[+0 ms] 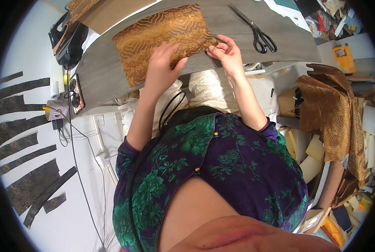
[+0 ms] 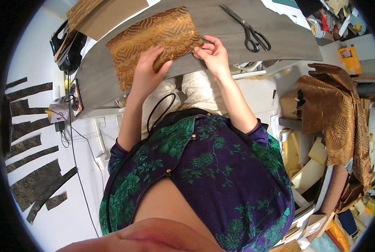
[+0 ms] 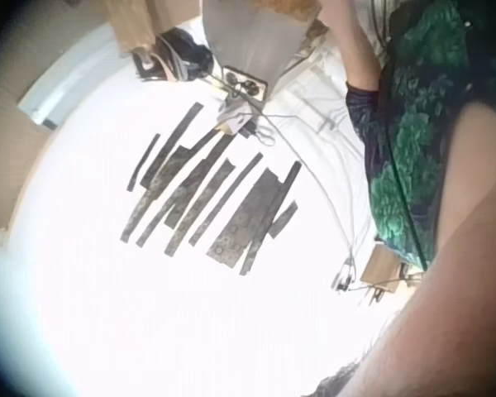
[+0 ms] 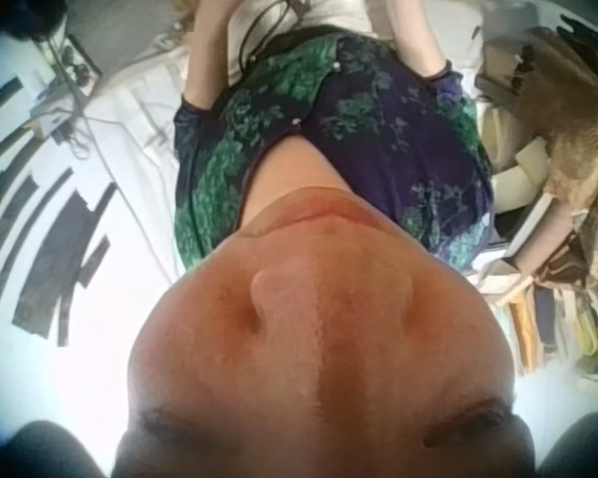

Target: The person cuts a piece of patterned fabric with scissors, then irons it on a table. The person repeats cutting and ironing on the same fabric piece, then flips it over and places a white paper on top.

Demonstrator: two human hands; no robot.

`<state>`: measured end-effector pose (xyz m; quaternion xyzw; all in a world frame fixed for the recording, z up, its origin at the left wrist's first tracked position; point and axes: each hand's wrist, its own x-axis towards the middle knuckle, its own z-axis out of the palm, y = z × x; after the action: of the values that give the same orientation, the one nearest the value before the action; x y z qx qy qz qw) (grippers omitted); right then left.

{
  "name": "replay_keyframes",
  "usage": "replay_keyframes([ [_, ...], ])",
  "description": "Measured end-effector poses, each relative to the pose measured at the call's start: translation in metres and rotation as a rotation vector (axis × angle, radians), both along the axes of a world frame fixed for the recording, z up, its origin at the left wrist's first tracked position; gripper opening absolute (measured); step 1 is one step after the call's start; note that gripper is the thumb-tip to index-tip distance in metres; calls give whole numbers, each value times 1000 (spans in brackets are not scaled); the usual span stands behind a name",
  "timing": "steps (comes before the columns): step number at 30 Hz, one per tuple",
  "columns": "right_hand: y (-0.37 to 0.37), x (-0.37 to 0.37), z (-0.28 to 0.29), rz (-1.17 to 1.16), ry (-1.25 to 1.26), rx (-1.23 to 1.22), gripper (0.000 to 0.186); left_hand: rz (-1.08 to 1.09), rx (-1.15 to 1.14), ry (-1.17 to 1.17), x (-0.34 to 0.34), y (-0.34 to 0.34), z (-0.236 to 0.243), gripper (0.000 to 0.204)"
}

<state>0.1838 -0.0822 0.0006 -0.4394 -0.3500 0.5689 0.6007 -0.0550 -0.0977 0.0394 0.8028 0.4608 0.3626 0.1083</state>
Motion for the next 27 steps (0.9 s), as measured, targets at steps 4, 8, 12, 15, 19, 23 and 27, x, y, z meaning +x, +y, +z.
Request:
replay_keyframes([
  [4,3,1,-1,58,3,84,55,-158,-191,-229,43,27,5,34],
  [8,4,-2,-6,51,-48,120,53,-175,-522,-568,64,55,-13,19],
  [12,5,-1,-9,41,-87,129,53,-153,-571,-617,73,69,-18,13],
  [15,4,-2,-10,19,-92,134,49,-117,-546,-550,75,75,-16,11],
  [19,7,-8,-17,-121,-105,170,33,-91,-684,-473,73,79,-5,11],
  [23,6,-10,-14,-63,-79,117,17,-152,-998,-603,68,78,9,12],
  [27,6,-12,-9,-107,2,115,18,-139,-1008,-573,70,73,18,12],
])
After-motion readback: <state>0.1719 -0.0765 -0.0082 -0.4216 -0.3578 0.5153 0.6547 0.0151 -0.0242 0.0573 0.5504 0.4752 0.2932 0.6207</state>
